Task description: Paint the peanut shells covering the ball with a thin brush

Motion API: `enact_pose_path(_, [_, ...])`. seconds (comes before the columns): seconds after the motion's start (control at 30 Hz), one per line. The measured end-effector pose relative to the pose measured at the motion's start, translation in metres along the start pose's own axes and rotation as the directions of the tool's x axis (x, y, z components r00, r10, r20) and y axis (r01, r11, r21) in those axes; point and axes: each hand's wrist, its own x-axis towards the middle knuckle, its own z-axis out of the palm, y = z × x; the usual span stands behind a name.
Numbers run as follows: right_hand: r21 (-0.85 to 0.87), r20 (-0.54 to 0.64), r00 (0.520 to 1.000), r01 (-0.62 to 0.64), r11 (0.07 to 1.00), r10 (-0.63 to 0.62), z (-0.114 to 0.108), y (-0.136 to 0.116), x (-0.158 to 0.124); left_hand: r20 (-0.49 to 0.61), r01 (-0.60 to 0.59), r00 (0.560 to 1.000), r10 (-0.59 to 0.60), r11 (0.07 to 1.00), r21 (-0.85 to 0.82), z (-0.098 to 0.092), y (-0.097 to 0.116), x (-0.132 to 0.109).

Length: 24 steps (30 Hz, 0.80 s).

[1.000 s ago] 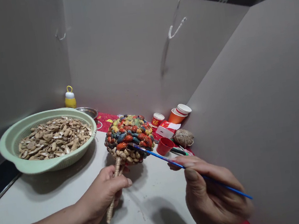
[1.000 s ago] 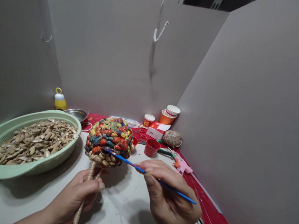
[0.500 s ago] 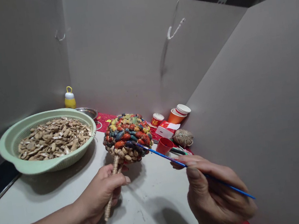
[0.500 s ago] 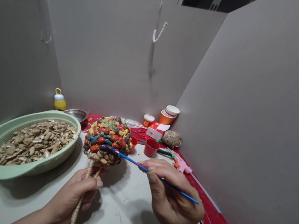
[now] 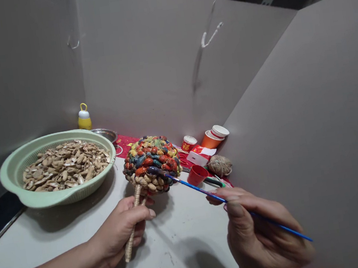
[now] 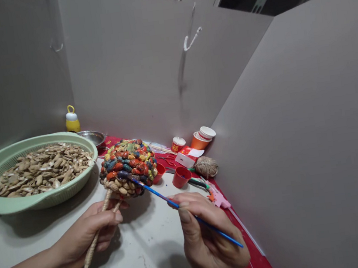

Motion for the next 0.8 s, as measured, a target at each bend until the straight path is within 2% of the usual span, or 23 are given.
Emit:
enact_pose_path(0.1, [0.027, -0.016, 1.0, 0.015, 1.0, -0.014, 0.0007, -0.0002, -0.0005, 0.0, 0.006, 1.0, -0.006, 1.0, 0.006, -0.0011, -0.0014, 0.0001])
enact_pose_path(0.33, [0.046, 0.014, 0.999, -0.04, 0.998, 0.04, 0.0032, -0.0021, -0.0005, 0.01, 0.004, 1.0, -0.004, 1.0, 0.018, 0.0006, -0.0039, -0.0014])
enact_pose_path(0.57, [-0.003, -0.065, 0.996, -0.062, 0.998, 0.062, 0.004, -0.004, 0.0006, 0.006, 0.005, 1.0, -0.005, 1.0, 0.013, 0.0009, -0.0038, -0.0004])
enact_pose_path(0.8, [0.064, -0.067, 0.998, -0.012, 0.998, 0.017, 0.005, -0.0002, -0.0015, 0.009, 0.017, 1.0, -0.018, 0.999, 0.032, 0.0019, -0.0048, -0.0008])
